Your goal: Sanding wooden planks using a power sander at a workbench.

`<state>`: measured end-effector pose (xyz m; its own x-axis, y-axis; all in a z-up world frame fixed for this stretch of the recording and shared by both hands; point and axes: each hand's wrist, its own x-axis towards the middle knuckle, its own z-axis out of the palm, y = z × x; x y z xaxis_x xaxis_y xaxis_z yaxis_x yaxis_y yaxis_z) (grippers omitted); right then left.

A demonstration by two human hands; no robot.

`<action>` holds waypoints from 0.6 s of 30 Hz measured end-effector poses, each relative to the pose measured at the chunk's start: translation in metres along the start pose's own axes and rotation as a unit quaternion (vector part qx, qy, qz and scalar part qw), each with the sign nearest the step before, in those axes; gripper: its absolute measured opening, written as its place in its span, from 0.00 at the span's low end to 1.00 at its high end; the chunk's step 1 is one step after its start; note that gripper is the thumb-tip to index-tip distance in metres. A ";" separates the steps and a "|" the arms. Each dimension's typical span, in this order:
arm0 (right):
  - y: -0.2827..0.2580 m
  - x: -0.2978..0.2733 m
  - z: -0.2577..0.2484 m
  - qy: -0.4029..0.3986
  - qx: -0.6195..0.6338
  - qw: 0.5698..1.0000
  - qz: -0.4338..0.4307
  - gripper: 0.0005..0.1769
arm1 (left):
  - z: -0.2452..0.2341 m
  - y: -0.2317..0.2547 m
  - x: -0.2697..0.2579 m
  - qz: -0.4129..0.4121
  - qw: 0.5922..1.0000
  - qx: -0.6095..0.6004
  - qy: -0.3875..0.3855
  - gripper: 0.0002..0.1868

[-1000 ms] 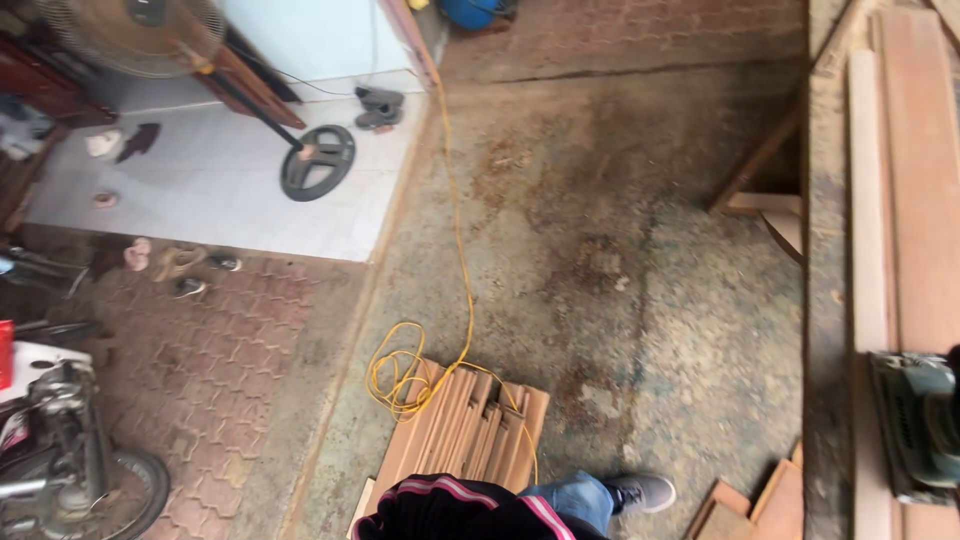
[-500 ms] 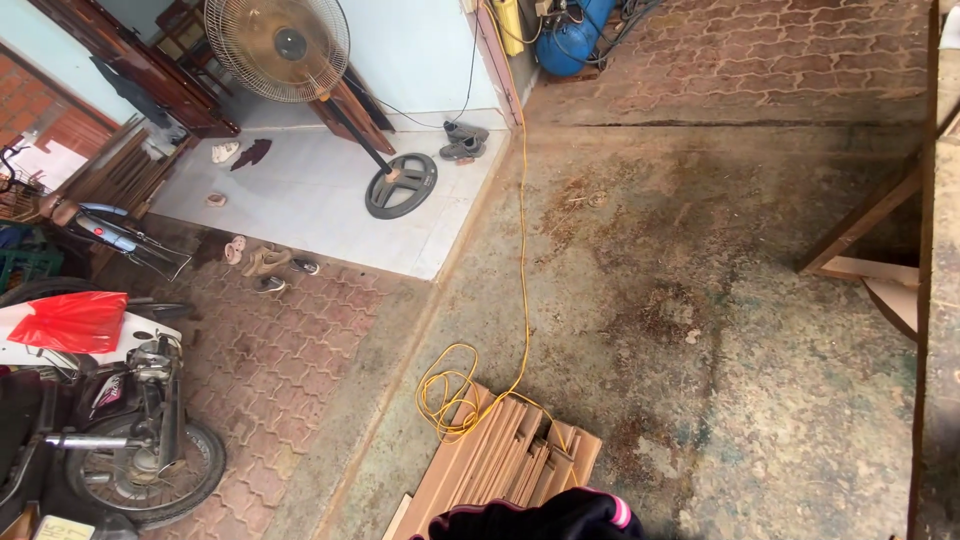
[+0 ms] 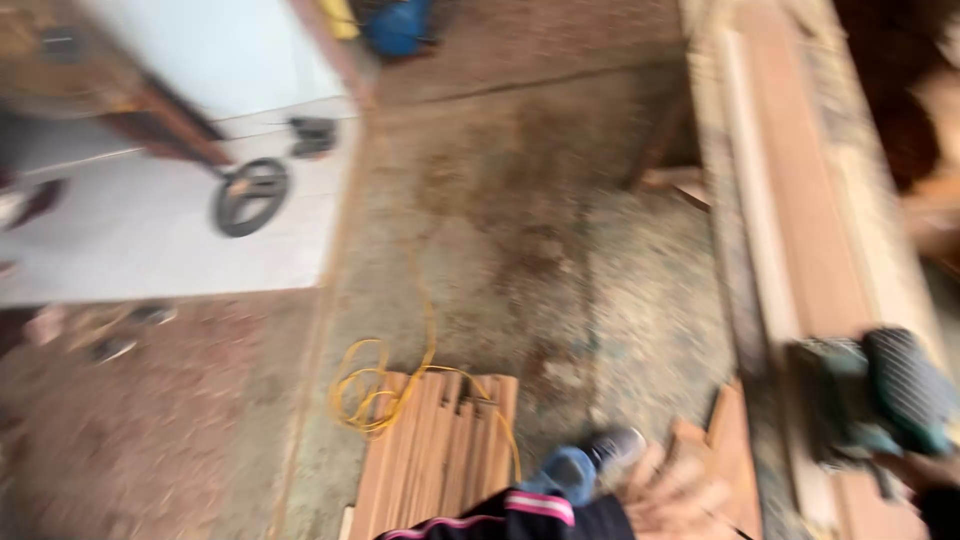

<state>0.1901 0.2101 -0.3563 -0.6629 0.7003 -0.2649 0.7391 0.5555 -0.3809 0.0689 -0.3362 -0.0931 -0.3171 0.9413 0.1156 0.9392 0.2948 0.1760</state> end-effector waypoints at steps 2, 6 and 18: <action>0.011 -0.075 -0.006 0.004 -0.022 0.996 0.086 0.37 | 0.030 0.024 -0.012 0.062 0.998 -0.018 -0.016 0.33; -0.056 -0.225 -0.048 -0.010 0.042 0.982 0.186 0.32 | 0.074 0.043 -0.044 0.077 0.965 -0.119 -0.219 0.38; 0.008 -0.396 -0.040 -0.015 0.127 0.957 0.261 0.21 | 0.116 0.132 -0.046 0.247 0.917 -0.085 -0.300 0.43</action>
<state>0.4629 -0.0446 -0.2190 -0.2178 0.8373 -0.5015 0.9198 0.0043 -0.3923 0.2231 -0.3212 -0.1889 0.3195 0.8891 -0.3278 0.8985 -0.1745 0.4027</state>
